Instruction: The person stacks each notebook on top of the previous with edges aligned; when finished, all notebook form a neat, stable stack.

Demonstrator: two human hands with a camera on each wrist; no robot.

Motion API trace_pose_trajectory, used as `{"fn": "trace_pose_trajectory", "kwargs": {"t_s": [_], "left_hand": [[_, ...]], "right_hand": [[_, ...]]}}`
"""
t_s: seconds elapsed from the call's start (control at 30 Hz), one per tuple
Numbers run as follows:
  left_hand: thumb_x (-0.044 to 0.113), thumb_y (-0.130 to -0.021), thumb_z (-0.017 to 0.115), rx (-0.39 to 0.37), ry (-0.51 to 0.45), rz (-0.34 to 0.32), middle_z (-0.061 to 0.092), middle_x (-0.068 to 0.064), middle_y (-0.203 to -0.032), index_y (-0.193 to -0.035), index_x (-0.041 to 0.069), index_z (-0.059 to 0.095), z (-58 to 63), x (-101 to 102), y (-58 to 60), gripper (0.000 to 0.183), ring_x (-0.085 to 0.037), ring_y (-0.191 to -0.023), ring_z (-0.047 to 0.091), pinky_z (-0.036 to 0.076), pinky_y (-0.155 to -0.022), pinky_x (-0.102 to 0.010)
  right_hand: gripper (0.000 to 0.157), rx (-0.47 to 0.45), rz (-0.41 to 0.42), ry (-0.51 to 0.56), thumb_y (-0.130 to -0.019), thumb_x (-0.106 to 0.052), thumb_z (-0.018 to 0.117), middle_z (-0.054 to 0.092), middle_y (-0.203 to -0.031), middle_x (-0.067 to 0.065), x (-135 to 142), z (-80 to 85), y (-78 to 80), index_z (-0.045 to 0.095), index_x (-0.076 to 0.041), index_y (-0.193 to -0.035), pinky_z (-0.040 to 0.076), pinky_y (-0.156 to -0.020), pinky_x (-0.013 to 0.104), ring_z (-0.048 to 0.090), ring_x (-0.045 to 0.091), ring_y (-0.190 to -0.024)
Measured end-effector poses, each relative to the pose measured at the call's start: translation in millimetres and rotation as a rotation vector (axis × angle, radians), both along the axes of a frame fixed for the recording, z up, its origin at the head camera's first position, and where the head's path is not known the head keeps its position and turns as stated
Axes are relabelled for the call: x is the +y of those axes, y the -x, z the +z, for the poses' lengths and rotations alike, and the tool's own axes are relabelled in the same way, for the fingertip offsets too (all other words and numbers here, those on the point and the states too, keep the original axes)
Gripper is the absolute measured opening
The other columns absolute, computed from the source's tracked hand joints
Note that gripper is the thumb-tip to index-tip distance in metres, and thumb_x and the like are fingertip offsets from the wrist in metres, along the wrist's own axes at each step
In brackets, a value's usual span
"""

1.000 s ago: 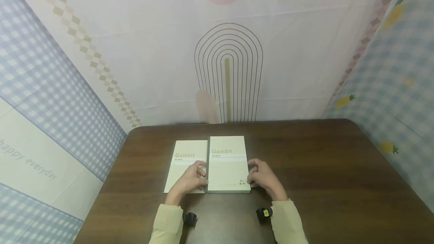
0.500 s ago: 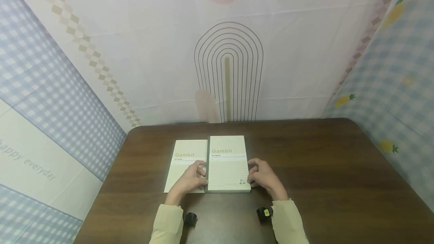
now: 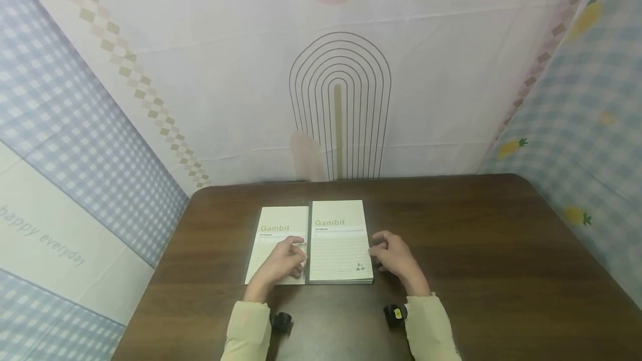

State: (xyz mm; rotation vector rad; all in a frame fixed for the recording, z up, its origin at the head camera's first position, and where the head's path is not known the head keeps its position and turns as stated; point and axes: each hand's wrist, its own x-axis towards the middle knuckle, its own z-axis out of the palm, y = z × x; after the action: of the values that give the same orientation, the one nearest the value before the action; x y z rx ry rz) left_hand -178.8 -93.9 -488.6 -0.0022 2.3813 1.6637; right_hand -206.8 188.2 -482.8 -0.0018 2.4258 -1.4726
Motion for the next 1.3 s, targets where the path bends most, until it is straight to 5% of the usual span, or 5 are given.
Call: {"fn": "trace_pose_trajectory", "kwargs": {"t_s": [0.6,1.3], "left_hand": [[0.006,-0.094,0.057,0.016,0.006,0.089,0.061,-0.018,-0.102,-0.139,-0.009,0.048,9.0,-25,1.7,0.048,-0.024,-0.071,0.065,0.057,-0.057,-0.034],[0.005,-0.093,0.058,0.107,0.074,0.215,0.06,-0.02,-0.104,-0.133,-0.011,0.053,12.5,-60,-2.8,0.043,-0.028,-0.084,0.062,0.058,-0.065,-0.039]], "right_hand": [[0.035,0.231,-0.077,-0.109,-0.094,-0.009,0.062,0.065,-0.095,0.017,-23,18.3,7.3,0.059,0.008,-0.125,0.054,-0.06,0.033,0.062,0.024,-0.072],[0.031,0.233,-0.009,0.023,-0.091,-0.005,0.064,0.065,-0.09,0.013,-82,19.5,7.4,0.063,0.007,-0.119,0.056,-0.059,0.033,0.065,0.027,-0.071]]}}
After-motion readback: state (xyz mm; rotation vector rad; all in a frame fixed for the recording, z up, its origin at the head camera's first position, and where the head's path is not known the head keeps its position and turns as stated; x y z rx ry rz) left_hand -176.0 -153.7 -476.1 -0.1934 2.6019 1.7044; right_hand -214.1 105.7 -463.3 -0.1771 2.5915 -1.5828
